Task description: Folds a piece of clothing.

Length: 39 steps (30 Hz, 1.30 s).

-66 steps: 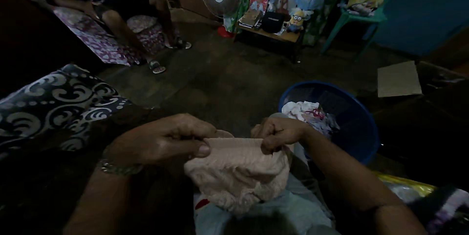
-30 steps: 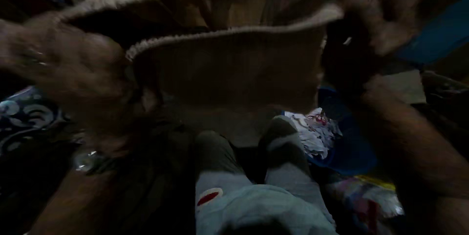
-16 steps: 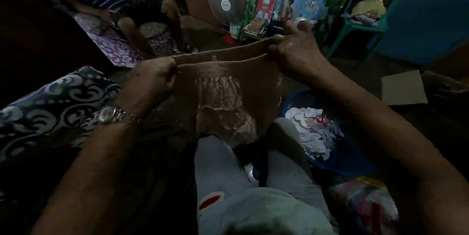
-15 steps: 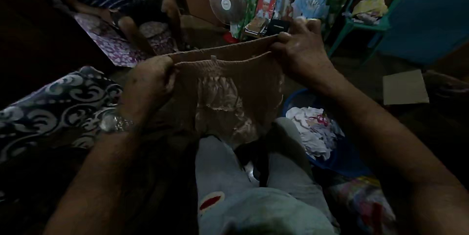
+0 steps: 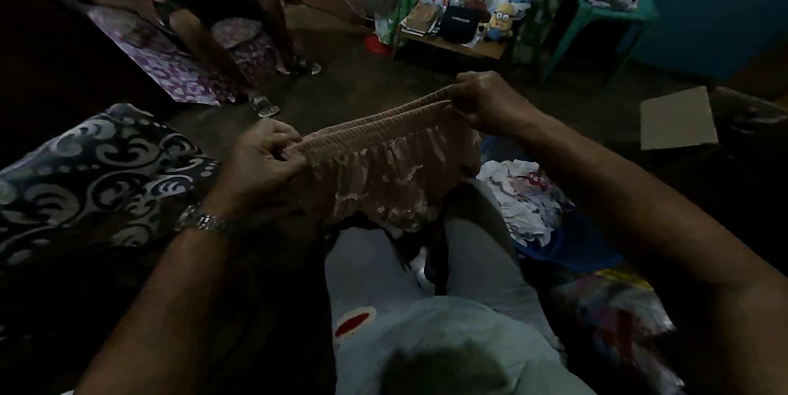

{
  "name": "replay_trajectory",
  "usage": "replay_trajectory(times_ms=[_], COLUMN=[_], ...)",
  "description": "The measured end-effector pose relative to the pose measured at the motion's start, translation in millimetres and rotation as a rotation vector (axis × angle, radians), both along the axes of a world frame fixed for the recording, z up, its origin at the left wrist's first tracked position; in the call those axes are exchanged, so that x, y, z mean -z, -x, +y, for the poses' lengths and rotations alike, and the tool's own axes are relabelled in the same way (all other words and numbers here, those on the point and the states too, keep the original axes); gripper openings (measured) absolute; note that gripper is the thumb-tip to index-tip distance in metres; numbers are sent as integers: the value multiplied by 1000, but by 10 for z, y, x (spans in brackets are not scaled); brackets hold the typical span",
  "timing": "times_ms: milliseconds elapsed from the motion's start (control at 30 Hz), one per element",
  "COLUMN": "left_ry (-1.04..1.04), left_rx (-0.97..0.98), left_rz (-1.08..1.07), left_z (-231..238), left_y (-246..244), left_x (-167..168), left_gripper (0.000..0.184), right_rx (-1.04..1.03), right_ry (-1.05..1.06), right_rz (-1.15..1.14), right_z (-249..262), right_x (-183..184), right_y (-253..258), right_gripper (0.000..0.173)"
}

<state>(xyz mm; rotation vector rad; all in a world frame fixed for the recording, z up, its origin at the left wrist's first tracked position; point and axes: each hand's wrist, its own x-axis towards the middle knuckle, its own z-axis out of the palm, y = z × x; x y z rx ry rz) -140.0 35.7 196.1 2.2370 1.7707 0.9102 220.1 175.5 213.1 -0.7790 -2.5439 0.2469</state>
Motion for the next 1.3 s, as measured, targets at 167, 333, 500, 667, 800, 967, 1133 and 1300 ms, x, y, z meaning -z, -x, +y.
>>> replay_trajectory(times_ms=[167, 333, 500, 667, 800, 967, 1133, 1300], left_ry=[162, 333, 426, 263, 301, 219, 35, -56], left_rx=[-121, -50, 200, 58, -177, -201, -49, 85], left_rz=[-386, -607, -544, -205, -402, -526, -353, -479], left_z=[-273, -413, -486, -515, -280, -15, -108, -53], left_y=[-187, -384, -464, -652, -772, -1088, -1384, -1283], left_x=[-154, -246, -219, -559, -743, -717, -691, -553], left_gripper=[22, 26, 29, 13, 27, 28, 28, 24], right_rx=[5, 127, 28, -176, 70, 346, 107, -84], right_ry=[107, 215, 204, 372, 93, -84, 256, 252], right_rz=[283, 203, 179, 339, 342, 359, 746, 607], right_z=[-201, -348, -402, -473, -332, -556, -830, -1040], right_x=[-38, -102, -181, -374, -343, -346, -269, -329], right_y=[-64, -31, -132, -175, 55, 509, 689, 491], right_gripper=[13, 51, 18, 11, 25, 30, 16, 30])
